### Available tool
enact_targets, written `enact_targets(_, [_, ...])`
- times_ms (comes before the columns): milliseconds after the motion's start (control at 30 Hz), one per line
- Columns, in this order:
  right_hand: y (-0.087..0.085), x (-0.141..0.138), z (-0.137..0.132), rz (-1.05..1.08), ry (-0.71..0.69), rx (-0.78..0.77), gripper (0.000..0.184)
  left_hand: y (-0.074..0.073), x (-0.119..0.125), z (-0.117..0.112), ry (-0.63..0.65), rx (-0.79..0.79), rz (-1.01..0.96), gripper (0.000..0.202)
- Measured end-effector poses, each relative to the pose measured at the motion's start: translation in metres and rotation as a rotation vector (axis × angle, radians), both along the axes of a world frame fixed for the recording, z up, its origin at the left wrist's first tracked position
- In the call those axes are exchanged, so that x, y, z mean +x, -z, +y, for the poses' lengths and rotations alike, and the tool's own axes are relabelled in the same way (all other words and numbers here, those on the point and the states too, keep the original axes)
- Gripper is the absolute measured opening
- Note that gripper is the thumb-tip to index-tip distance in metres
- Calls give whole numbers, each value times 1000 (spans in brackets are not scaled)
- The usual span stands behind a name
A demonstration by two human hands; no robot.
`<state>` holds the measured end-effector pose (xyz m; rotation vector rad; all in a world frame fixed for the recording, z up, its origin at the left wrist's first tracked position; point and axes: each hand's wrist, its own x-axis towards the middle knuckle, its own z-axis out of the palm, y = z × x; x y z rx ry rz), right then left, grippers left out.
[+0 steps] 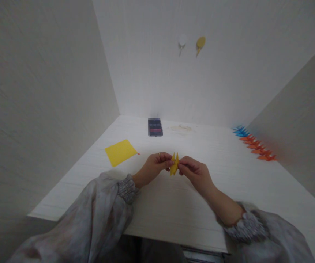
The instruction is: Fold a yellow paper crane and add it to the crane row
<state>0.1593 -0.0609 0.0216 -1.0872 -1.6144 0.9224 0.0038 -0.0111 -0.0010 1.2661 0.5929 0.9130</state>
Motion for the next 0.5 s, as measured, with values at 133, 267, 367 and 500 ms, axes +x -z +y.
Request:
enact_targets(133, [2,0,-1,-112,31,78,8,0,0,-1,24,-31,-20,20])
enact_targets(267, [4,-2,-3,-146,78,98,8,-3,0,-3,15,-16,-35,18])
enact_targets(367, [6,-2,-3,-152,85,88,8,-4,-1,-3,11,-11,-28,18])
enact_targets(500, [8,-1,-3,-153,79,82,9,-3,-1,-3,9,-20,-26,20])
